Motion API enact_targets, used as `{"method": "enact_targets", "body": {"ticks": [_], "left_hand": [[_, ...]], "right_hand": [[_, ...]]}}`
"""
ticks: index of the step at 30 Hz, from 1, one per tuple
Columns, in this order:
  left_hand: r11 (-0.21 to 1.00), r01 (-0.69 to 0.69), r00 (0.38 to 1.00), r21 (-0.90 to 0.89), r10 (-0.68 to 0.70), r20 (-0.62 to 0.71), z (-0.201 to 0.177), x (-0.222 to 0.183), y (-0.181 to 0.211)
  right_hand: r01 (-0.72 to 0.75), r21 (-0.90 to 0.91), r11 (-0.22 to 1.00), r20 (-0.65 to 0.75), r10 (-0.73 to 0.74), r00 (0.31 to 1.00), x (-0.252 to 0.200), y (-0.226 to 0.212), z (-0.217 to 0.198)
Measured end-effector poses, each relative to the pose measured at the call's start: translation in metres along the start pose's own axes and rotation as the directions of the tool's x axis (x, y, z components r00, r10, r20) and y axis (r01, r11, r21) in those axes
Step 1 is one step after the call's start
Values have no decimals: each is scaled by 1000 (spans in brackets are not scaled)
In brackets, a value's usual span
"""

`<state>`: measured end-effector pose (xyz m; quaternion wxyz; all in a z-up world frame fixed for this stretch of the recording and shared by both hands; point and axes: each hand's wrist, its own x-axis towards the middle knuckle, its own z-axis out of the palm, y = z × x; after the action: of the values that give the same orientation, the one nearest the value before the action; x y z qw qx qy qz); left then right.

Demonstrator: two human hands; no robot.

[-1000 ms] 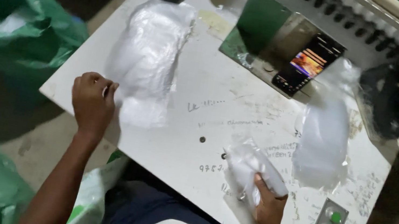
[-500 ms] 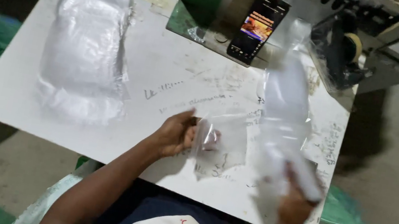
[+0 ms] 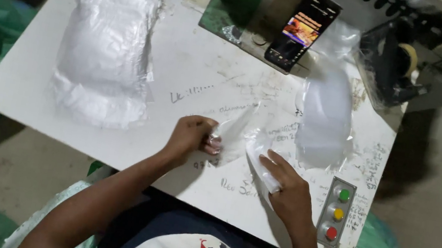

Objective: Packaging small white packets into individual plastic bags at a factory workbench.

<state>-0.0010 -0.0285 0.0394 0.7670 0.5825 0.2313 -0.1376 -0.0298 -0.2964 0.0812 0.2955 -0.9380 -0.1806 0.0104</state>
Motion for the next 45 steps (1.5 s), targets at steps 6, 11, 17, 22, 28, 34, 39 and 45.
{"method": "enact_targets", "body": {"ticks": [6, 11, 17, 22, 28, 34, 39, 45], "left_hand": [[988, 103, 994, 114, -107, 28, 1, -7, 35], [979, 17, 1000, 205, -12, -22, -7, 1, 23], [997, 2, 1000, -80, 0, 24, 1, -15, 13], [977, -212, 960, 19, 205, 189, 23, -2, -43], [592, -744, 656, 309, 736, 168, 42, -10, -30], [152, -851, 426, 502, 759, 493, 58, 12, -34], [94, -956, 252, 278, 751, 611, 75, -10, -39], [97, -855, 247, 509, 940, 235, 77, -9, -20]], "right_hand": [[-66, 190, 980, 88, 50, 995, 6, 0, -14], [-227, 486, 844, 0, 260, 966, 2, 23, -8], [-285, 958, 2, 181, 769, 613, 3, -42, 3], [-315, 949, 5, 245, 613, 751, -9, -3, 58], [-116, 993, -33, 118, 474, 873, 3, 24, 49], [57, 398, 916, -227, 38, 973, 4, 0, 38], [-158, 742, 652, -368, 592, 717, 2, -23, 52], [185, 265, 946, -700, 57, 712, 18, 10, 65]]}}
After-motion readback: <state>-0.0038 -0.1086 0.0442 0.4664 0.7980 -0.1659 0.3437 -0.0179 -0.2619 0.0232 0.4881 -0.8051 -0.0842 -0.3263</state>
